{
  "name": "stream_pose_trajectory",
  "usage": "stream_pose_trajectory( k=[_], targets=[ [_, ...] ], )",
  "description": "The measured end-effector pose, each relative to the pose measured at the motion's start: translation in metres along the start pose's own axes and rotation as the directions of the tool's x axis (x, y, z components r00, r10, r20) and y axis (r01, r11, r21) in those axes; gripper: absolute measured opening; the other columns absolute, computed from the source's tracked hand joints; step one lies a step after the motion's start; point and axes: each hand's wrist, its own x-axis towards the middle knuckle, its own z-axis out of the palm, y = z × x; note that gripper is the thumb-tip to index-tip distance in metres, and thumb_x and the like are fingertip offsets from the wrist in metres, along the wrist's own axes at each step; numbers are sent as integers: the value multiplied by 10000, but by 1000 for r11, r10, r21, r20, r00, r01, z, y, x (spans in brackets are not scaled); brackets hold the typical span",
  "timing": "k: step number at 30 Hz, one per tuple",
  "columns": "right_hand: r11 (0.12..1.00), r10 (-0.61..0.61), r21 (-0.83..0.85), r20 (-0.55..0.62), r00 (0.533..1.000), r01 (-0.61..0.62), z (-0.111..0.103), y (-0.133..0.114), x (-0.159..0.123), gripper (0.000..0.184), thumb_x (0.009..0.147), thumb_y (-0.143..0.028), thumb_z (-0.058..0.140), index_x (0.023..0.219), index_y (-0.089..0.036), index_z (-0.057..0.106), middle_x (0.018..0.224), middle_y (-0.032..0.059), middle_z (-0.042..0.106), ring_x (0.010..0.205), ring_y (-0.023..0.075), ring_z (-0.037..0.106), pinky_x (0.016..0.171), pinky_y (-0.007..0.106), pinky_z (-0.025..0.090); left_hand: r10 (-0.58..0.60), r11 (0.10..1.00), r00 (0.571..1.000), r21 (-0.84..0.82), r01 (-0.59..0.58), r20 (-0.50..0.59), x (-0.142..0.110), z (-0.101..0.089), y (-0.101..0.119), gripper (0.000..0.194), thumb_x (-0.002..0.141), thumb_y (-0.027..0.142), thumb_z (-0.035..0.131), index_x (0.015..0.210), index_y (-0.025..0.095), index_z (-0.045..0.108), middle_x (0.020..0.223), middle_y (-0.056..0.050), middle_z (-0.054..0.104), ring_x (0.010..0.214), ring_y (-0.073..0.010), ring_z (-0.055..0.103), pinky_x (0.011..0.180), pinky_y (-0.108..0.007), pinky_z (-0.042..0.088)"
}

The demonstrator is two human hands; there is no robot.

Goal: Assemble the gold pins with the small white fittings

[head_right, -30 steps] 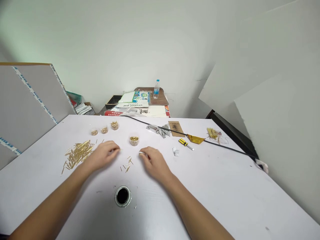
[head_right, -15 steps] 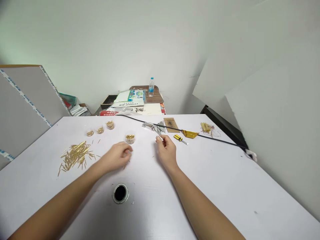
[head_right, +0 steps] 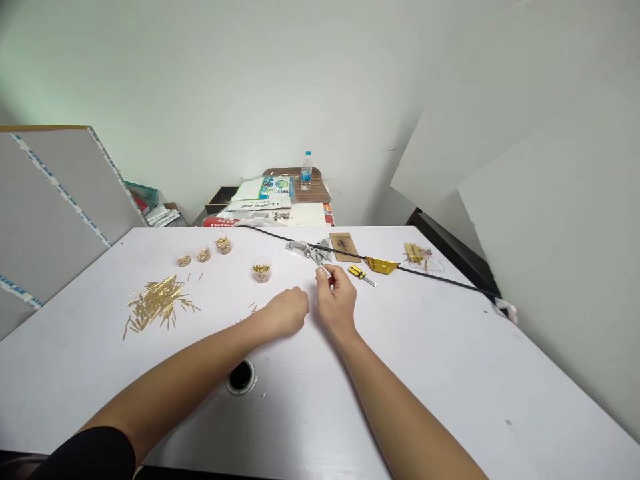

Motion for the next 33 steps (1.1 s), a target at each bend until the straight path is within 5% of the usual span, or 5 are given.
stream_pose_trajectory(
  k=[5, 10, 19, 26, 33],
  targets=[
    [992, 62, 97, 186, 981, -82, 8, -7, -9, 373, 898, -549, 572, 949, -184, 626, 758, 14, 606, 670, 169, 514, 655, 301, 432, -7, 977, 987, -209, -27, -160, -23, -13, -25, 145, 941, 188, 490, 1006, 145, 613, 958, -134, 682, 830, -244, 655, 708, -333, 480],
    [960, 104, 195, 425, 899, -203, 25, -20, -27, 369, 893, -555, 567, 876, -188, 601, 623, -24, 503, 583, 151, 469, 546, 267, 393, -135, 851, 878, -507, -134, -459, -56, -27, -60, 106, 931, 215, 505, 1001, 185, 579, 853, -31, 641, 759, -175, 594, 703, -293, 459],
    [988, 15, 104, 669, 743, -113, 36, -24, -50, 291, 940, -439, 543, 991, -182, 668, 723, -5, 604, 650, 154, 505, 628, 281, 399, -277, 449, 860, -849, -278, -428, -77, 7, -79, 293, 847, 413, 670, 979, 153, 641, 899, -61, 682, 785, -159, 636, 714, -271, 508],
    [994, -56, 103, 669, 742, -18, 37, -23, -51, 295, 953, -402, 538, 1072, -197, 714, 888, 41, 713, 727, 175, 585, 675, 300, 455, -237, 616, 790, -717, -328, -565, -80, 7, -85, 156, 836, 313, 689, 868, 171, 743, 972, -79, 714, 971, -213, 660, 870, -327, 537],
    [995, -73, 101, 642, 763, 10, 35, -23, -55, 312, 957, -414, 541, 1103, -202, 717, 849, 41, 722, 686, 174, 593, 648, 300, 462, -262, 535, 814, -780, -324, -518, -79, 10, -82, 170, 838, 318, 684, 896, 171, 747, 956, -76, 725, 927, -205, 676, 836, -316, 557]
  ],
)
